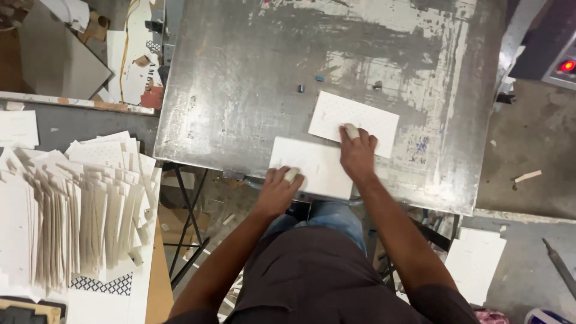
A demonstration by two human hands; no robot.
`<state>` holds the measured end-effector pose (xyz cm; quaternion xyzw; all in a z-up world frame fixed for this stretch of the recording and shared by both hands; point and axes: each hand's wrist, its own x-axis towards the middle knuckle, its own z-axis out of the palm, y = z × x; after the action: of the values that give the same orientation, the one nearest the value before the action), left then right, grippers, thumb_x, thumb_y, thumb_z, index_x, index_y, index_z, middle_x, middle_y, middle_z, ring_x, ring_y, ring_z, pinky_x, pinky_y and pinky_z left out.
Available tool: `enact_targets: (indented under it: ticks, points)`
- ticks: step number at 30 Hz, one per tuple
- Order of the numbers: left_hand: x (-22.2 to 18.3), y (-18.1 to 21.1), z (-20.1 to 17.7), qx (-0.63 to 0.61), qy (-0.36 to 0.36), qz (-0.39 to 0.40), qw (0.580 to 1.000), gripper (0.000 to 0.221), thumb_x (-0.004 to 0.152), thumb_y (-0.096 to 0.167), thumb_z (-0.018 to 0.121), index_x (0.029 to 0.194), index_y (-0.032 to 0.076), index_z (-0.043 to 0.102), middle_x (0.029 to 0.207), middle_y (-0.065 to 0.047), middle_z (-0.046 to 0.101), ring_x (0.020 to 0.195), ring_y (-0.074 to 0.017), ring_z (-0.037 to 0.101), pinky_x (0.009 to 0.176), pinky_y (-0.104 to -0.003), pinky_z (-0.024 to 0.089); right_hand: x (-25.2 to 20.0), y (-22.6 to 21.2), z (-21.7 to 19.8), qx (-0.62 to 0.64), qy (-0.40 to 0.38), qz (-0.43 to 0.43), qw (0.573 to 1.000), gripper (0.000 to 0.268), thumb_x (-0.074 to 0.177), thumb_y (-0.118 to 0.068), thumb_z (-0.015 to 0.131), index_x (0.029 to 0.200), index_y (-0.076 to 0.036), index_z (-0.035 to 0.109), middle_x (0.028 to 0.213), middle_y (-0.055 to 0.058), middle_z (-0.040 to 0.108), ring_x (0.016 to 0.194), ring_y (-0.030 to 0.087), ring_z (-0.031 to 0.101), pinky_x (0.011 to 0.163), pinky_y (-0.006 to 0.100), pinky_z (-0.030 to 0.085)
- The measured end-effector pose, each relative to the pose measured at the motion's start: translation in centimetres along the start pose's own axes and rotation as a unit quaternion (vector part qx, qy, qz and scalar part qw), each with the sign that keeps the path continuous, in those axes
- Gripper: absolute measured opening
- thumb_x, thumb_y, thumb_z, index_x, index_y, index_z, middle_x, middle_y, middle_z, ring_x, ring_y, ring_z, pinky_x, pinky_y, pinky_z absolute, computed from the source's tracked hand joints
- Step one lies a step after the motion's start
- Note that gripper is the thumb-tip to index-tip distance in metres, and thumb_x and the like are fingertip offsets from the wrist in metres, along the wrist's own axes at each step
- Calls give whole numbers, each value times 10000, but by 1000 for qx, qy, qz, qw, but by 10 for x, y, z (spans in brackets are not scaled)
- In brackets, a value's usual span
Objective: The recorder is operating a die-cutting machine to process white paper sheets.
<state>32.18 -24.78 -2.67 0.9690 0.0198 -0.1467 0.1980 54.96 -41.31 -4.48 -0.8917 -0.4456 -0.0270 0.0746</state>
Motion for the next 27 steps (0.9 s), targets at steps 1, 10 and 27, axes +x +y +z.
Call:
enact_targets:
  ticks: [1,10,27]
  points:
    - [-8,-4,-10,0,0,-4,1000,609,937,398,653,1471,144,514,1425,-113,574,1474,-352,374,1172,-594,267,7,-5,1,2,-1,-3,1000,453,879,-29,604,1327,-35,669,1345,118,645,1170,350,572,948,506,405]
    - [-74,-47,-31,-54,113,-4,992,504,823,-13,698,1313,91,650,1342,-118,623,1273,-350,508,1071,-535,377,41,-7,15,47,29,-65,996,463,893,-70,642,1356,-45,655,1428,95,547,1231,342,493,1026,535,346]
    - [-350,-217,-75,365,366,-368,773,192,1054,-38,569,1117,96,692,1150,-118,681,1075,-262,596,927,-421,448,88,19,19,189,-116,13,975,717,869,-518,748,1436,-99,620,1272,216,627,1264,395,523,1023,551,360]
